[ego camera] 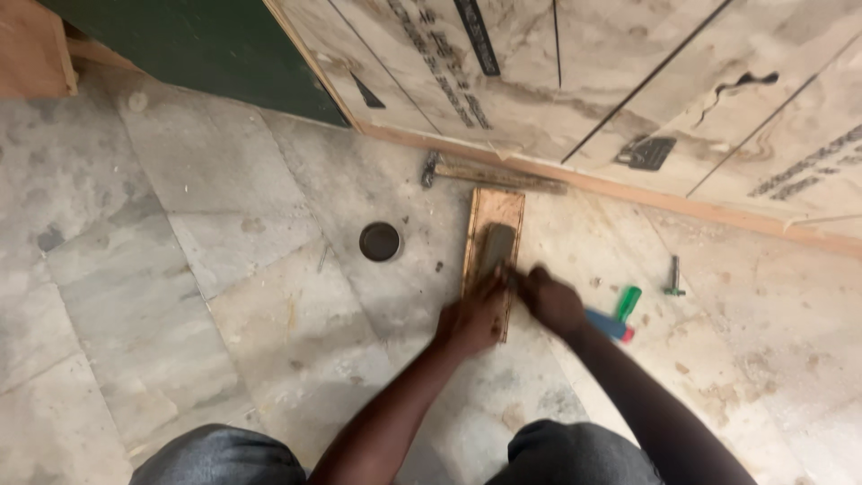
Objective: The person sharpens a chisel on a sharpening stone placed on a wooden block. They repeatedly rub the chisel blade against the stone, occasionally dipping it into a small container of liquid and inspecting the edge.
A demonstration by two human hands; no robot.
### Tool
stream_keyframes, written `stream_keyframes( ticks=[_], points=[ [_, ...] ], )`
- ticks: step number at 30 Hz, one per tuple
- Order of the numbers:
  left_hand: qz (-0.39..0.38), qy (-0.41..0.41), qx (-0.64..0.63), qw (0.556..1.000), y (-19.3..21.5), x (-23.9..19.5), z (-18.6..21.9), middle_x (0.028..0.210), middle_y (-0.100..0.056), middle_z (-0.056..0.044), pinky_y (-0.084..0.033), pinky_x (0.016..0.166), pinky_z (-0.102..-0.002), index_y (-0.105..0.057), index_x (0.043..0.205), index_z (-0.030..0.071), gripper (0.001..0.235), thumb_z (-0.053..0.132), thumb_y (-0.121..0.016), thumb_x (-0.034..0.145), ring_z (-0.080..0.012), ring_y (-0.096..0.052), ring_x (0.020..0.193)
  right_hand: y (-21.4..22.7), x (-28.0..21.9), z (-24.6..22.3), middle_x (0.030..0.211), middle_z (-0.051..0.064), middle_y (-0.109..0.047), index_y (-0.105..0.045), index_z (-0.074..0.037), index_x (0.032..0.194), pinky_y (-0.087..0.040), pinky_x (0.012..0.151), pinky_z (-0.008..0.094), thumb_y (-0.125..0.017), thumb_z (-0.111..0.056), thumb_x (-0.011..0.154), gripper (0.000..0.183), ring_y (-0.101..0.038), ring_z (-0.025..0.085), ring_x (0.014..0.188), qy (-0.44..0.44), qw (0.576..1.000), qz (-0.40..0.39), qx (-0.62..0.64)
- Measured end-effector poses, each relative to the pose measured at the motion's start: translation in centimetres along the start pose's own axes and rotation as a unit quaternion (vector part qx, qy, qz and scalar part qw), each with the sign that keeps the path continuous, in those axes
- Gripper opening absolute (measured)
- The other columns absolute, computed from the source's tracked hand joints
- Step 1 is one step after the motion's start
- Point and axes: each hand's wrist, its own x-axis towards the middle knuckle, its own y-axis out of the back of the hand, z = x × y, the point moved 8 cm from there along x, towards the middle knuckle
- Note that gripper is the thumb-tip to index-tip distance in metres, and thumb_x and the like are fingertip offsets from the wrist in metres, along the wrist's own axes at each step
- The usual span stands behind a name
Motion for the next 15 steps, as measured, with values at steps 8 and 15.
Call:
stream_keyframes(
  ticks=[8, 15],
  points=[
    [-0.095, 0.096, 0.008, 0.991, 0.5, 5.1, -1.4, 0.173, -0.025, 0.001, -0.054, 0.100, -0.042, -0.042, 0.156, 0.021, 0.078, 0.018, -0.072, 0.085, -0.0264, -0.055, 0.135, 2.1, 4.7, 2.4, 0.097, 0.014, -0.059, -0.053, -0.030, 0.148, -0.055, 0.059, 0.049, -0.061, -0.029, 0.096, 0.053, -0.067, 0.037, 0.072, -0.022, 0.999, 0.012, -0.026],
    [-0.165, 0.100, 0.011, 0.981, -1.3, -1.6, -0.2, 0.172, -0.017, -0.002, -0.053, 0.100, -0.043, -0.030, 0.159, 0.017, 0.091, 0.018, -0.075, 0.080, -0.0270, -0.054, 0.133, 0.9, 0.3, -0.4, 0.098, 0.013, -0.060, -0.056, -0.032, 0.144, -0.057, 0.060, 0.047, -0.063, -0.030, 0.093, 0.051, -0.069, 0.035, 0.074, 0.008, 1.000, 0.011, 0.014]
  ],
)
